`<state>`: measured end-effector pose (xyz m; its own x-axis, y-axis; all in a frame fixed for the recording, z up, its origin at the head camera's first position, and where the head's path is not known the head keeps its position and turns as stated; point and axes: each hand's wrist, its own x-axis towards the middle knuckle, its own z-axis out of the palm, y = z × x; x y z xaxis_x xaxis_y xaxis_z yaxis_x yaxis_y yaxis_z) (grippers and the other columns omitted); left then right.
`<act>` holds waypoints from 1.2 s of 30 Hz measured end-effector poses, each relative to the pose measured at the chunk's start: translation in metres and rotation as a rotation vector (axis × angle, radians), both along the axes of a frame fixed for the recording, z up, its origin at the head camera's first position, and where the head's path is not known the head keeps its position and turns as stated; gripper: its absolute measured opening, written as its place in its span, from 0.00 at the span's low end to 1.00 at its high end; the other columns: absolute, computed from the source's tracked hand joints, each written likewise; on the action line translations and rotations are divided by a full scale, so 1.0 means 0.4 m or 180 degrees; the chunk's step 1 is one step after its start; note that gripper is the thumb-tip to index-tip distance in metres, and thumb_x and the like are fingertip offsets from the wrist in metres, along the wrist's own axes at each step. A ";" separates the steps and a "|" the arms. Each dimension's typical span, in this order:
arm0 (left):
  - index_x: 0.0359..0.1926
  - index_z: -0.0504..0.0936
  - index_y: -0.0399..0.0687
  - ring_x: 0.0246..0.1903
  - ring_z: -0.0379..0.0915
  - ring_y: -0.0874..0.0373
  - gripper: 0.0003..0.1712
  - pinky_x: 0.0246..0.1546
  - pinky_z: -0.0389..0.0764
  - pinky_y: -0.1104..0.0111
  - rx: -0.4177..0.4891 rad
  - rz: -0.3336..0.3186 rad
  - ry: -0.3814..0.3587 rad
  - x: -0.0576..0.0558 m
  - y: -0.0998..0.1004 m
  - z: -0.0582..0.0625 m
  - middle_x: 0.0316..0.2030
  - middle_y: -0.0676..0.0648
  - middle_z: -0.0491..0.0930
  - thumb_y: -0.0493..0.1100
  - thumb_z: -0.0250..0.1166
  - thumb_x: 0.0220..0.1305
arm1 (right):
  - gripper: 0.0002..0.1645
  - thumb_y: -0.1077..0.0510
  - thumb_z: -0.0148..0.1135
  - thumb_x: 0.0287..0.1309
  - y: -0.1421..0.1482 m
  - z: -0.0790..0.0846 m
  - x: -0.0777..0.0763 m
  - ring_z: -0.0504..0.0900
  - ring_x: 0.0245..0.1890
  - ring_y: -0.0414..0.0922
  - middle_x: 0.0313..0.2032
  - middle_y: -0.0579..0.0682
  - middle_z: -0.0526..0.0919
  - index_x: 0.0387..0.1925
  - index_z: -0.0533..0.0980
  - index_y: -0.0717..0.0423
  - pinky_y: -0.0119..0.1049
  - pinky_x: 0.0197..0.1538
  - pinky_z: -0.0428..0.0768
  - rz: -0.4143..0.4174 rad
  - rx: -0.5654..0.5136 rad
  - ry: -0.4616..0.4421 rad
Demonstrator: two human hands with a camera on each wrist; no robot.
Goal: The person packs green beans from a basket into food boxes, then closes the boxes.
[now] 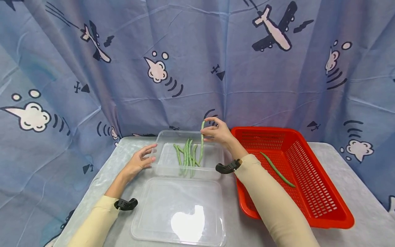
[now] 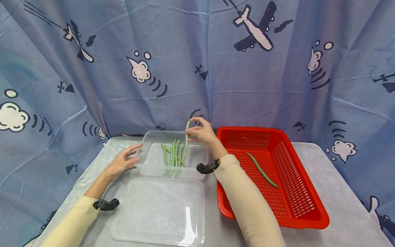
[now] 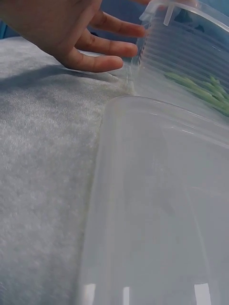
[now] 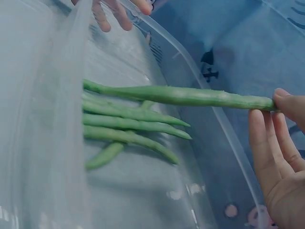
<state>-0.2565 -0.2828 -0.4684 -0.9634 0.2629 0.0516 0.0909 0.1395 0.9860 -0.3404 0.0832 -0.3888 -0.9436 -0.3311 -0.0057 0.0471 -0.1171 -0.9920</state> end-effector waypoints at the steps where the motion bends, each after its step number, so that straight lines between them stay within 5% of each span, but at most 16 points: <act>1: 0.77 0.61 0.40 0.64 0.62 0.28 0.34 0.45 0.80 0.54 0.0004 0.0004 -0.0002 0.001 0.000 -0.001 0.70 0.26 0.59 0.30 0.58 0.73 | 0.35 0.72 0.66 0.63 -0.008 -0.003 0.002 0.85 0.37 0.48 0.38 0.55 0.85 0.70 0.66 0.59 0.51 0.46 0.83 0.0008 0.0003 -0.0015; 8: 0.77 0.60 0.40 0.63 0.63 0.28 0.35 0.42 0.81 0.57 0.0017 0.0007 -0.0023 0.005 0.001 -0.007 0.70 0.27 0.59 0.31 0.59 0.73 | 0.35 0.73 0.66 0.62 -0.066 -0.025 0.015 0.85 0.37 0.50 0.37 0.57 0.85 0.68 0.67 0.59 0.47 0.42 0.85 0.0048 -0.0020 -0.0147; 17: 0.77 0.59 0.41 0.66 0.59 0.30 0.34 0.46 0.79 0.53 0.0008 0.0026 -0.0043 0.008 -0.005 -0.006 0.71 0.28 0.58 0.31 0.58 0.74 | 0.35 0.74 0.66 0.61 -0.125 -0.054 0.023 0.83 0.39 0.55 0.38 0.58 0.84 0.67 0.67 0.60 0.55 0.49 0.81 0.0046 0.0050 -0.0311; 29: 0.78 0.59 0.42 0.68 0.56 0.32 0.35 0.47 0.78 0.52 0.0007 -0.0022 -0.0044 0.004 -0.005 -0.006 0.72 0.28 0.57 0.34 0.60 0.74 | 0.31 0.74 0.67 0.61 -0.145 -0.073 0.035 0.84 0.37 0.54 0.40 0.62 0.84 0.62 0.68 0.58 0.53 0.47 0.83 -0.0090 0.0278 -0.0459; 36: 0.77 0.60 0.42 0.67 0.57 0.31 0.34 0.47 0.78 0.51 0.0019 -0.0031 -0.0019 0.002 -0.002 -0.003 0.71 0.28 0.57 0.31 0.58 0.75 | 0.27 0.73 0.67 0.61 -0.135 -0.073 0.031 0.83 0.48 0.63 0.46 0.65 0.82 0.59 0.69 0.62 0.58 0.53 0.78 -0.0159 0.0348 -0.0403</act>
